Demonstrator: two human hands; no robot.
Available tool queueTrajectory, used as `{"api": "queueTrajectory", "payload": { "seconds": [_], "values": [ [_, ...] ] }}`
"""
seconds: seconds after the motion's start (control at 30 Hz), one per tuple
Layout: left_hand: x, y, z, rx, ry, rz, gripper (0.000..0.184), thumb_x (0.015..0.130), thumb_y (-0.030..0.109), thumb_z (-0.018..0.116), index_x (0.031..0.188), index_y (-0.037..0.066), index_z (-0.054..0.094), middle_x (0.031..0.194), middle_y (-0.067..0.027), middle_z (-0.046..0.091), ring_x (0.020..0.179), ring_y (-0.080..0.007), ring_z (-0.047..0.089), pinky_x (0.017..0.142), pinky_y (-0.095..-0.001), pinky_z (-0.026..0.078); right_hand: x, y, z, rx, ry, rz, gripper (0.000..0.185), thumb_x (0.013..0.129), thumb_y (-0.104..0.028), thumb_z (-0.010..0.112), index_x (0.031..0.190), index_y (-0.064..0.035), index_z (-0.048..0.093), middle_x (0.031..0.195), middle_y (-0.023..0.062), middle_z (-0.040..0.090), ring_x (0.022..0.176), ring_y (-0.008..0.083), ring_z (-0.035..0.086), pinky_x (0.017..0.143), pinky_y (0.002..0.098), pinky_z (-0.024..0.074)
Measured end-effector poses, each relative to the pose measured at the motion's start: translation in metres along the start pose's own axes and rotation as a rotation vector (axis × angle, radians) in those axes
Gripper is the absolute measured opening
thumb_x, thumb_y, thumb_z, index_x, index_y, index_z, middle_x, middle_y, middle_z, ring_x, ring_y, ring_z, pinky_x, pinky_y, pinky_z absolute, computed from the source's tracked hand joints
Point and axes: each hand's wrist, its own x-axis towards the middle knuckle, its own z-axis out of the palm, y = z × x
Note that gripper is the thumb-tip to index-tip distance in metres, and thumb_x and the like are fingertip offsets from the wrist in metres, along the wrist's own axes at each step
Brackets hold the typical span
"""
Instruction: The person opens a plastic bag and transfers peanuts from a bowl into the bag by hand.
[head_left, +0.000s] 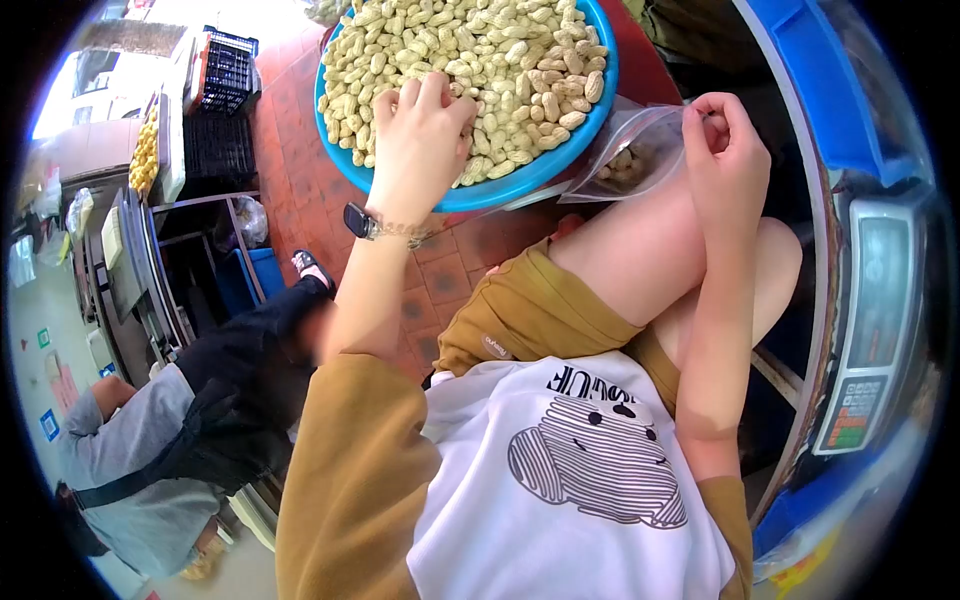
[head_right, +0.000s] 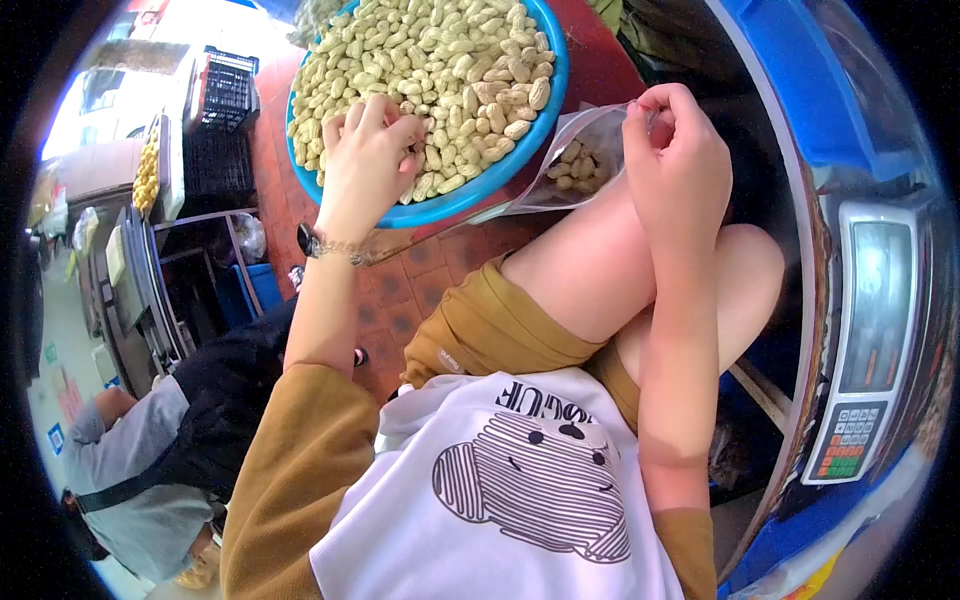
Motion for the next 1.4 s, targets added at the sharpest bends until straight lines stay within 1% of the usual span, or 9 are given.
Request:
{"api": "queueTrajectory", "payload": {
  "seconds": [0.3, 0.4, 0.53, 0.67, 0.87, 1.0, 1.1, 1.13, 1.4],
  "values": [
    [0.0, -0.006, 0.007, -0.006, 0.024, 0.048, 0.005, 0.076, 0.014, 0.069, 0.08, 0.017, 0.071, 0.089, 0.0001, 0.055, 0.095, -0.0214, 0.053, 0.089, -0.0402, 0.039, 0.003, 0.011, 0.0, 0.074, -0.043, 0.019, 0.011, 0.086, -0.018, 0.065, 0.09, -0.0069, 0.064, 0.073, 0.0067, 0.064, 0.065, 0.0215, 0.062, 0.061, 0.0333, 0.0483],
    [-0.005, -0.003, 0.006, -0.179, 0.143, -0.026, 0.01, 0.079, 0.014, 0.073, 0.089, 0.015, 0.072, 0.092, 0.0003, 0.059, 0.09, -0.0165, 0.056, 0.085, -0.033, 0.041, 0.003, 0.008, 0.0, 0.12, -0.046, 0.005, 0.011, 0.086, -0.017, 0.064, 0.089, -0.0067, 0.064, 0.073, 0.0058, 0.064, 0.065, 0.0199, 0.061, 0.06, 0.0319, 0.0481],
    [-0.008, -0.006, 0.003, -1.338, -0.063, -0.552, 0.014, 0.095, 0.015, 0.064, 0.1, 0.003, 0.067, 0.098, 0.0014, 0.064, 0.084, -0.0062, 0.055, 0.08, -0.0224, 0.043, 0.002, 0.005, 0.0, 0.111, -0.061, -0.002, 0.011, 0.086, -0.017, 0.064, 0.089, -0.0066, 0.064, 0.073, 0.0061, 0.063, 0.064, 0.0195, 0.061, 0.059, 0.0316, 0.048],
    [-0.003, 0.002, -0.006, -1.848, 0.0, -0.489, 0.016, 0.093, 0.009, 0.064, 0.107, 0.001, 0.064, 0.099, -0.0012, 0.065, 0.091, -0.0064, 0.056, 0.086, -0.0215, 0.044, 0.002, 0.004, 0.002, 0.122, -0.072, 0.001, 0.01, 0.086, -0.017, 0.064, 0.088, -0.0066, 0.064, 0.074, 0.0069, 0.063, 0.064, 0.0202, 0.06, 0.059, 0.0327, 0.0479],
    [0.064, 0.039, -0.03, -1.25, -0.186, -0.29, 0.011, 0.09, 0.012, 0.068, 0.099, 0.007, 0.069, 0.089, 0.0013, 0.064, 0.088, -0.0076, 0.058, 0.078, -0.0241, 0.047, 0.003, 0.006, 0.002, 0.105, -0.052, -0.054, 0.009, 0.084, -0.014, 0.064, 0.086, -0.0055, 0.062, 0.075, 0.01, 0.063, 0.068, 0.0279, 0.062, 0.061, 0.0376, 0.0486],
    [0.134, 0.07, -0.01, -0.61, 0.246, 0.369, 0.015, 0.085, 0.016, 0.07, 0.099, 0.01, 0.072, 0.086, -0.0041, 0.065, 0.086, -0.021, 0.061, 0.079, -0.0333, 0.049, 0.003, 0.003, -0.002, 0.084, -0.054, -0.051, 0.01, 0.083, -0.013, 0.065, 0.086, -0.0052, 0.061, 0.075, 0.0121, 0.063, 0.069, 0.0317, 0.063, 0.064, 0.04, 0.0494],
    [0.16, 0.07, 0.01, -0.159, 0.196, 0.421, 0.006, 0.076, 0.011, 0.061, 0.073, 0.008, 0.065, 0.088, -0.0084, 0.057, 0.094, -0.0259, 0.054, 0.083, -0.0389, 0.042, 0.004, 0.004, -0.004, 0.076, -0.06, -0.006, 0.01, 0.082, -0.013, 0.065, 0.086, -0.0051, 0.061, 0.077, 0.0123, 0.064, 0.07, 0.0321, 0.063, 0.065, 0.0405, 0.0498],
    [0.163, 0.069, 0.015, -0.135, 0.249, 0.484, 0.019, 0.083, 0.02, 0.069, 0.098, 0.009, 0.073, 0.09, -0.0086, 0.064, 0.09, -0.0308, 0.06, 0.081, -0.0403, 0.049, 0.004, 0.003, -0.006, 0.075, -0.061, 0.003, 0.01, 0.083, -0.013, 0.065, 0.086, -0.0051, 0.061, 0.077, 0.0123, 0.064, 0.07, 0.0321, 0.063, 0.065, 0.0405, 0.0499],
    [0.041, 0.009, -0.005, -0.478, 0.177, -0.102, 0.011, 0.086, 0.016, 0.066, 0.091, 0.007, 0.072, 0.094, -0.0079, 0.065, 0.094, -0.028, 0.059, 0.082, -0.039, 0.048, 0.006, 0.011, -0.006, 0.061, -0.002, -0.049, 0.007, 0.089, -0.013, 0.061, 0.087, -0.0068, 0.061, 0.08, 0.0118, 0.065, 0.073, 0.0304, 0.064, 0.064, 0.0399, 0.0491]
  ]
}}
